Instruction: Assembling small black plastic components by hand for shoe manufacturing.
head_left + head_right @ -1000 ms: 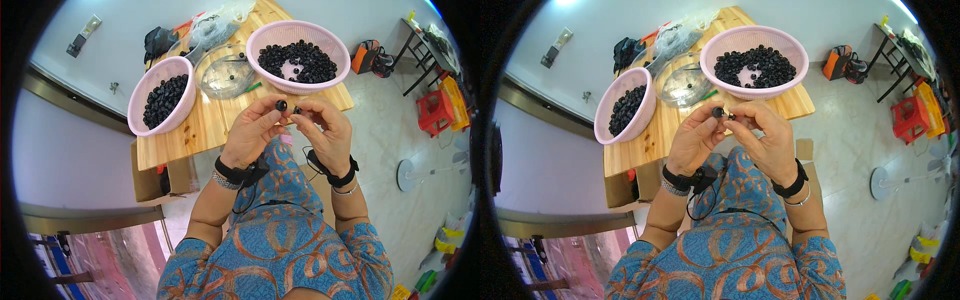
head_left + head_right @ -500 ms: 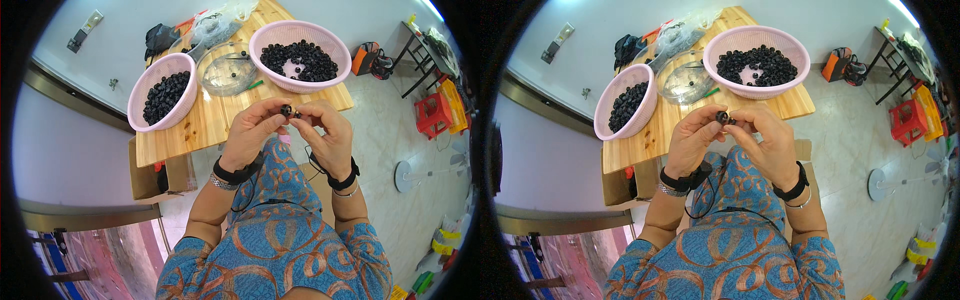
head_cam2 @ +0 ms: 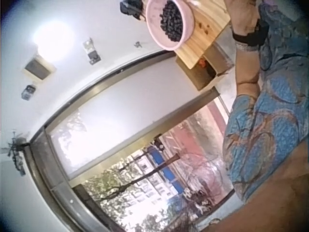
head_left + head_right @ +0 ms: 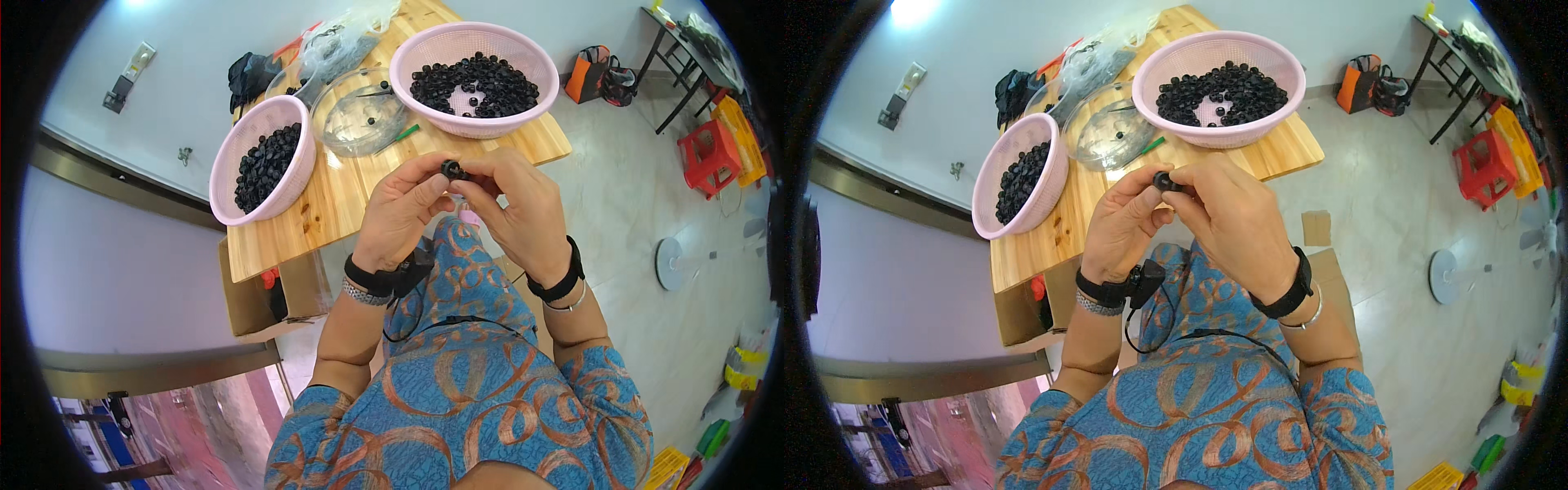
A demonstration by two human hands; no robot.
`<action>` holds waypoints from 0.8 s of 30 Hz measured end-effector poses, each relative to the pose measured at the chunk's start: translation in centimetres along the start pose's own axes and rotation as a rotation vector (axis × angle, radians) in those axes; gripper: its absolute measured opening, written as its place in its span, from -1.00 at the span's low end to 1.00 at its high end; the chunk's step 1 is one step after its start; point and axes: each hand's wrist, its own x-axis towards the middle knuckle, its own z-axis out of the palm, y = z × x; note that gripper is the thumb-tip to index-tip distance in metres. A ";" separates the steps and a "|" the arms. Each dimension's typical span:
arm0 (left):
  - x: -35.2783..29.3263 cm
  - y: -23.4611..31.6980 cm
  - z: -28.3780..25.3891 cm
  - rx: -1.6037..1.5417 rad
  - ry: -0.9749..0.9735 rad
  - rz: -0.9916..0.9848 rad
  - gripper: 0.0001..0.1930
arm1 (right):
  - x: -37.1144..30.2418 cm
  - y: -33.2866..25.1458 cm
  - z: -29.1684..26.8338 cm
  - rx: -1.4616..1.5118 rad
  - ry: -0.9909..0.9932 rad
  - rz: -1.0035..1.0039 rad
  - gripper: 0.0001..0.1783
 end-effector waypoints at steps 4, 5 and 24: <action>0.0 -0.1 0.4 0.036 0.022 0.002 -0.71 | 0.0 -0.2 -0.4 -0.032 -0.023 -0.007 -0.81; 0.0 -0.1 0.4 0.059 0.028 0.010 -0.71 | 0.0 -0.3 -0.6 -0.032 -0.017 -0.007 -0.81; -1.1 -0.5 2.2 0.218 0.058 0.090 -0.70 | -1.0 -0.9 -1.3 -0.012 0.045 0.055 -0.80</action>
